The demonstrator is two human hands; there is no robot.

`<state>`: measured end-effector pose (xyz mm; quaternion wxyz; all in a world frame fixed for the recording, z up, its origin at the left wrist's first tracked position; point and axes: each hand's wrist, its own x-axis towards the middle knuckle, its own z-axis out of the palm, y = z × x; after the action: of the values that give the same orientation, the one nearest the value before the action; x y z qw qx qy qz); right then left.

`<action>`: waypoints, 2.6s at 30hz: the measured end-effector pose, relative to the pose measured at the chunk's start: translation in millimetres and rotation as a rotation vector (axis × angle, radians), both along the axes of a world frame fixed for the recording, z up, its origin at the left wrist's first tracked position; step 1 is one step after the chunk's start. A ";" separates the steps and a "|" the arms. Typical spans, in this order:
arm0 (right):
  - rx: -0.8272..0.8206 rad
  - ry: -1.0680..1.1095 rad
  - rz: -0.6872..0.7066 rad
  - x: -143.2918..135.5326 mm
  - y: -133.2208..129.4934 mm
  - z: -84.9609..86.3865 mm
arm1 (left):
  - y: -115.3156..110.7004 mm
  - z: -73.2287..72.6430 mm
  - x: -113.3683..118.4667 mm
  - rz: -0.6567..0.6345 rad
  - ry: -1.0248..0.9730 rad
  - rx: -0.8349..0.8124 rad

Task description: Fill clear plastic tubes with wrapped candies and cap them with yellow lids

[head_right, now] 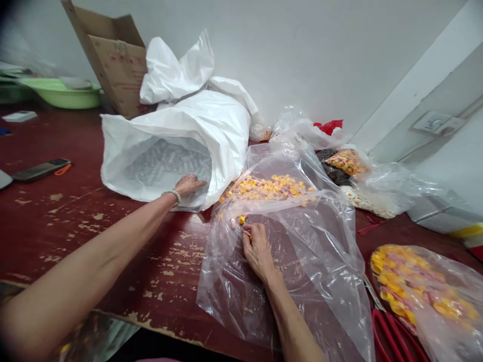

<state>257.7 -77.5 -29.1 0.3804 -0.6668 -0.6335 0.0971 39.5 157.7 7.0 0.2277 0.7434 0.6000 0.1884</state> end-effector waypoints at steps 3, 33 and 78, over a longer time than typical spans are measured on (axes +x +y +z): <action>0.009 0.095 -0.018 1.2 -4.1 -0.5 | -5.3 3.7 -10.4 -0.038 -0.018 -0.012; -0.008 0.305 0.289 -87.3 -70.2 79.6 | -259.7 12.2 -38.4 -0.394 -1.091 -0.632; 0.029 0.389 0.428 -83.0 -89.6 62.9 | -272.7 31.1 -43.5 -0.465 -0.654 -0.270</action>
<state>174.7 -167.1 33.8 0.4750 -0.4811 -0.6764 0.2921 -4.0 -115.0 38.1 0.5378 0.7236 0.3316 0.2779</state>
